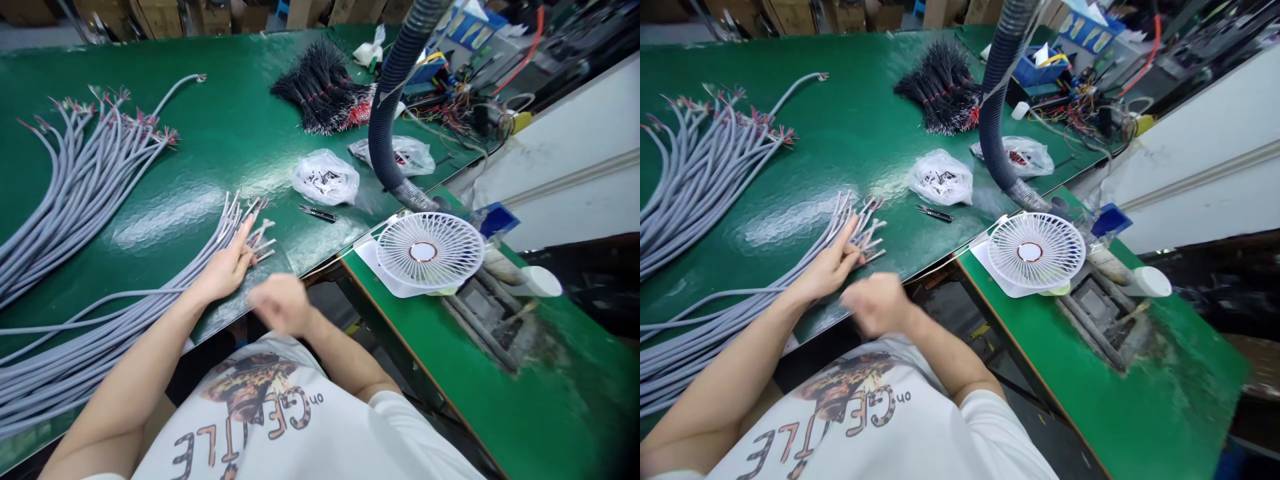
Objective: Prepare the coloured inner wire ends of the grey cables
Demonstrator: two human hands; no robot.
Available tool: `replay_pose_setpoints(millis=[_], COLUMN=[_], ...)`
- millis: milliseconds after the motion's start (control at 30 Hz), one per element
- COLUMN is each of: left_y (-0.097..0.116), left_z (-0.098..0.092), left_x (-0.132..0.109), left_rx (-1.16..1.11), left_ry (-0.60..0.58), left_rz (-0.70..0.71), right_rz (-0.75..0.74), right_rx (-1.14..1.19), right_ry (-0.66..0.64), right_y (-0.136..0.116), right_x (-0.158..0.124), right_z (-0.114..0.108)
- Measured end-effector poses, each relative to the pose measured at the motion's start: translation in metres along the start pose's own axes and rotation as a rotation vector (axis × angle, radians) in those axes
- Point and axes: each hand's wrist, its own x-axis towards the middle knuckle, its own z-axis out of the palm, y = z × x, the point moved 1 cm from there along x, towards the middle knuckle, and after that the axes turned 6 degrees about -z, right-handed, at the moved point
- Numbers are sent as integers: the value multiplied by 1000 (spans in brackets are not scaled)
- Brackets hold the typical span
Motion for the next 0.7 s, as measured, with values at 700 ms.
replay_pose_setpoints(millis=[700], left_y=[10], left_z=[-23], left_x=[-9], left_rx=[-274], left_ry=[53], left_rz=[-228], right_rz=[428], right_rx=[-74], right_ry=[175], right_y=[44], right_x=[-1], right_z=[-12])
